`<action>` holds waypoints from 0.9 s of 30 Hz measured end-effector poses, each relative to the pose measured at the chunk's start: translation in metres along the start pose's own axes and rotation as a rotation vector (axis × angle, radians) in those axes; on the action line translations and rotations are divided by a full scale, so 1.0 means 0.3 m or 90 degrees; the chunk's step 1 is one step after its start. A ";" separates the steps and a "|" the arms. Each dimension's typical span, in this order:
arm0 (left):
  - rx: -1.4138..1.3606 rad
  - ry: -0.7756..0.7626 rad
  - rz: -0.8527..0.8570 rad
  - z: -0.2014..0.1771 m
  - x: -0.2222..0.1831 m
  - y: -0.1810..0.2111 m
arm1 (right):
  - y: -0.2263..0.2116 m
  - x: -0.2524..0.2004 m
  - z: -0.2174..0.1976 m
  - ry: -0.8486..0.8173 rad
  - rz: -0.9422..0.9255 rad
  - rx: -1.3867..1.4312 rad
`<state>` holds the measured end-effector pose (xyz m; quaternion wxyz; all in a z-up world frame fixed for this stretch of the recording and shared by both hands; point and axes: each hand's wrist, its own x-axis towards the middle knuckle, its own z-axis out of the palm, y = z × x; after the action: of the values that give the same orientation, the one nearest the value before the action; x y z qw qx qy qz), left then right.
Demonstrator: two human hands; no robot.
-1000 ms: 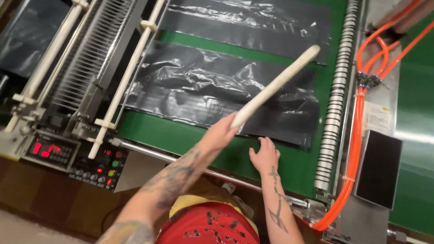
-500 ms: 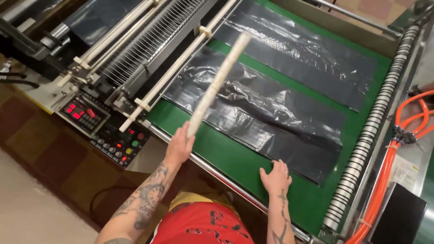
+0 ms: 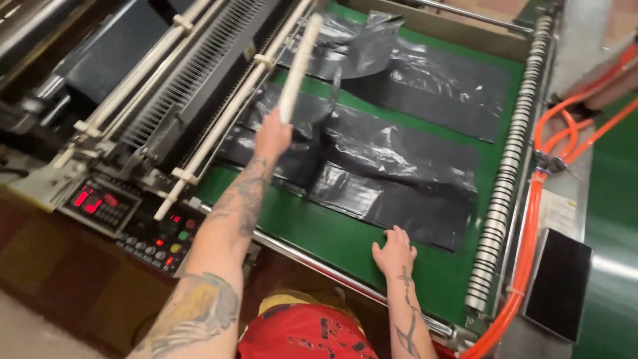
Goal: The person uses a cylindrical roller to press and smooth black plastic-wrapped sheets on a green conveyor belt. They repeatedly roll over the same areas and adjust the sheets with their hands.
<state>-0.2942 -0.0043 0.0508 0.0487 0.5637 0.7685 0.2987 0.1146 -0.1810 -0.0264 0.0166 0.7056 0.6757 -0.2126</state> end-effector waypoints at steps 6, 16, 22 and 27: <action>-0.215 -0.190 0.026 0.398 -0.212 0.521 | -0.012 -0.027 -0.042 -0.010 -0.006 0.013; -0.401 -0.434 0.103 0.258 -0.455 0.797 | 0.017 -0.017 -0.008 -0.003 -0.025 0.018; -0.193 -0.353 0.191 -0.051 -0.647 0.320 | 0.034 0.008 0.009 0.007 -0.016 0.092; 0.039 -0.195 0.215 -0.197 -0.711 -0.055 | 0.042 0.039 0.089 0.207 -0.024 0.119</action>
<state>-0.2556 -0.2223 0.0348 0.0967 0.7241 0.6558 0.1902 0.1191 -0.1795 -0.0577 -0.1622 0.7163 0.6600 -0.1578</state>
